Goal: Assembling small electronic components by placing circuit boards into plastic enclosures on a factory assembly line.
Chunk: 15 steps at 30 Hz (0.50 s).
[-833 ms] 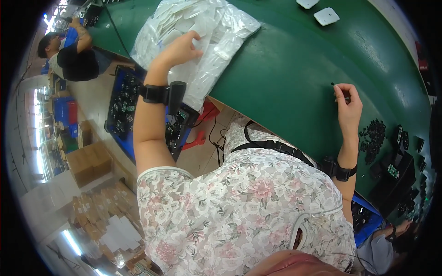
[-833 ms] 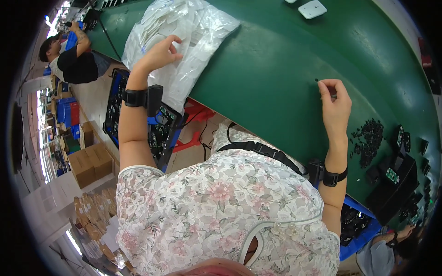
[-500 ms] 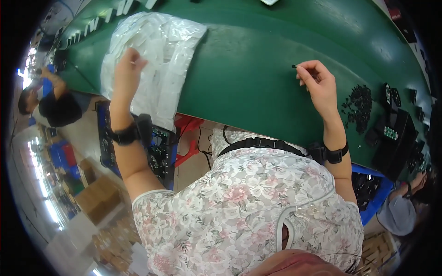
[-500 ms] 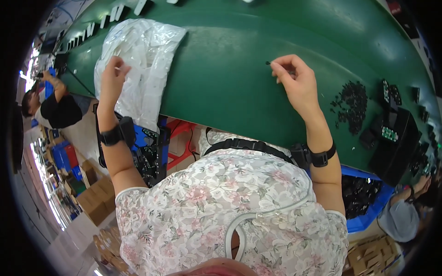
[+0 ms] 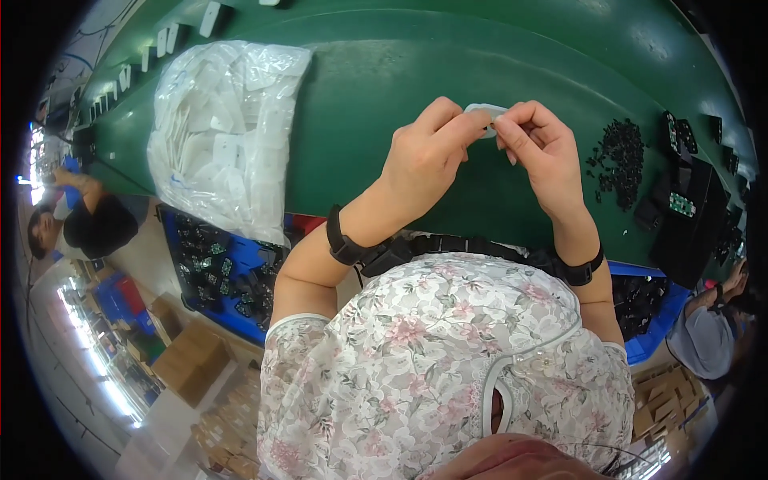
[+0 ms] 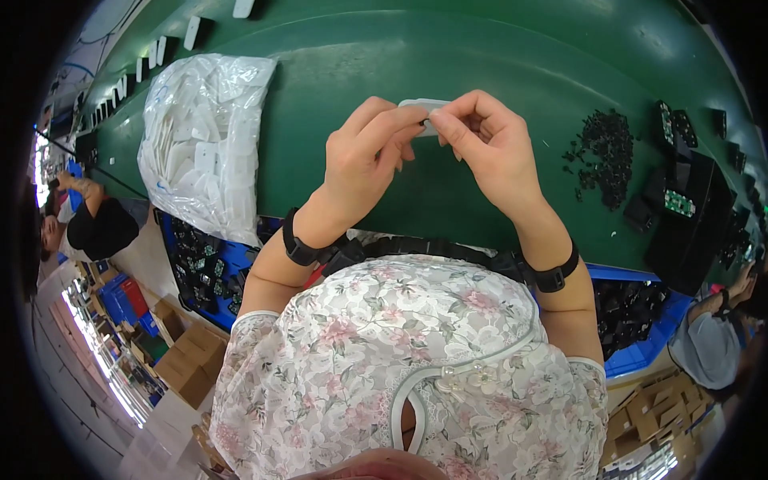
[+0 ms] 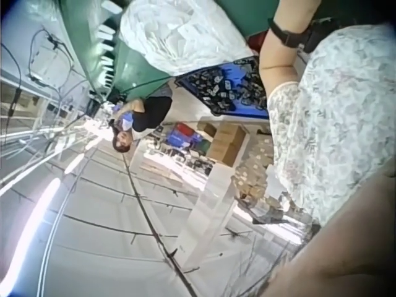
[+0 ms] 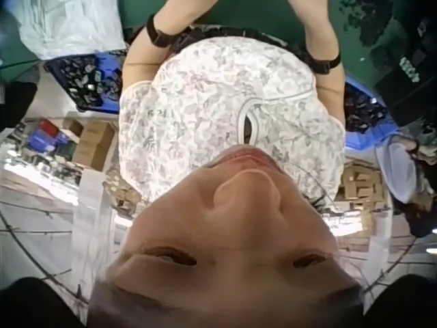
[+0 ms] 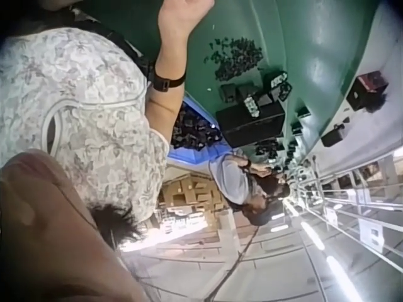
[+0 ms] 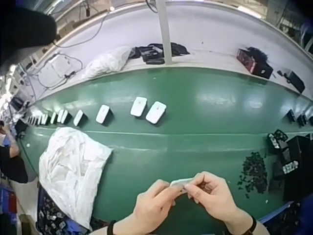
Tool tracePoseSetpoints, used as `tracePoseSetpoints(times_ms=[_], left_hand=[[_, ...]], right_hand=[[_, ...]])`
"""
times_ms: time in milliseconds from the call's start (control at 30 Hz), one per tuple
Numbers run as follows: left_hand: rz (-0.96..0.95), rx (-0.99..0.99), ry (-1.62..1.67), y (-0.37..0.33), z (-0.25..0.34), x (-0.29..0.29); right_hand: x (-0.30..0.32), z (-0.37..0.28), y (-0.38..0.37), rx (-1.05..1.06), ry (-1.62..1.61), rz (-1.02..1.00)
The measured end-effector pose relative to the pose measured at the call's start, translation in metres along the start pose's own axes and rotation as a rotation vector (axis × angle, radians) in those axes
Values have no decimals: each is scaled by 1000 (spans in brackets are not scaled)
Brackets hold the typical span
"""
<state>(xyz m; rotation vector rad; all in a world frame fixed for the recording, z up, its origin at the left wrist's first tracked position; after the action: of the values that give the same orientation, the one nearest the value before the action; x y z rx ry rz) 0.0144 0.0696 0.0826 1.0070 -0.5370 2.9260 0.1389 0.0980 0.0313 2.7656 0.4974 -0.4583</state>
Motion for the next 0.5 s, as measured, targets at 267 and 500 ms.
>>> tracePoseSetpoints(times_ms=[267, 500], left_hand=[[-99, 64, 79, -2, -3, -14], [-174, 380, 413, 10, -26, -36]], right_hand=[[1, -26, 12, 286, 393, 48], [4, -33, 20, 361, 573, 49]])
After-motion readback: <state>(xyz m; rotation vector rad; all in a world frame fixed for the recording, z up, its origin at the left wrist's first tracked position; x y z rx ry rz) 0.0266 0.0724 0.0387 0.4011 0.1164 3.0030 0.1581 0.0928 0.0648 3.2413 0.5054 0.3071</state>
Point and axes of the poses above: each hand's wrist, its own y-axis away from the middle knuckle, its own x-axis out of the back of the hand, z = x × y, the point moved 10 cm from there along -y, towards the middle knuckle, and after that the axes turned 11 degrees about -y, right-handed, at the moved point
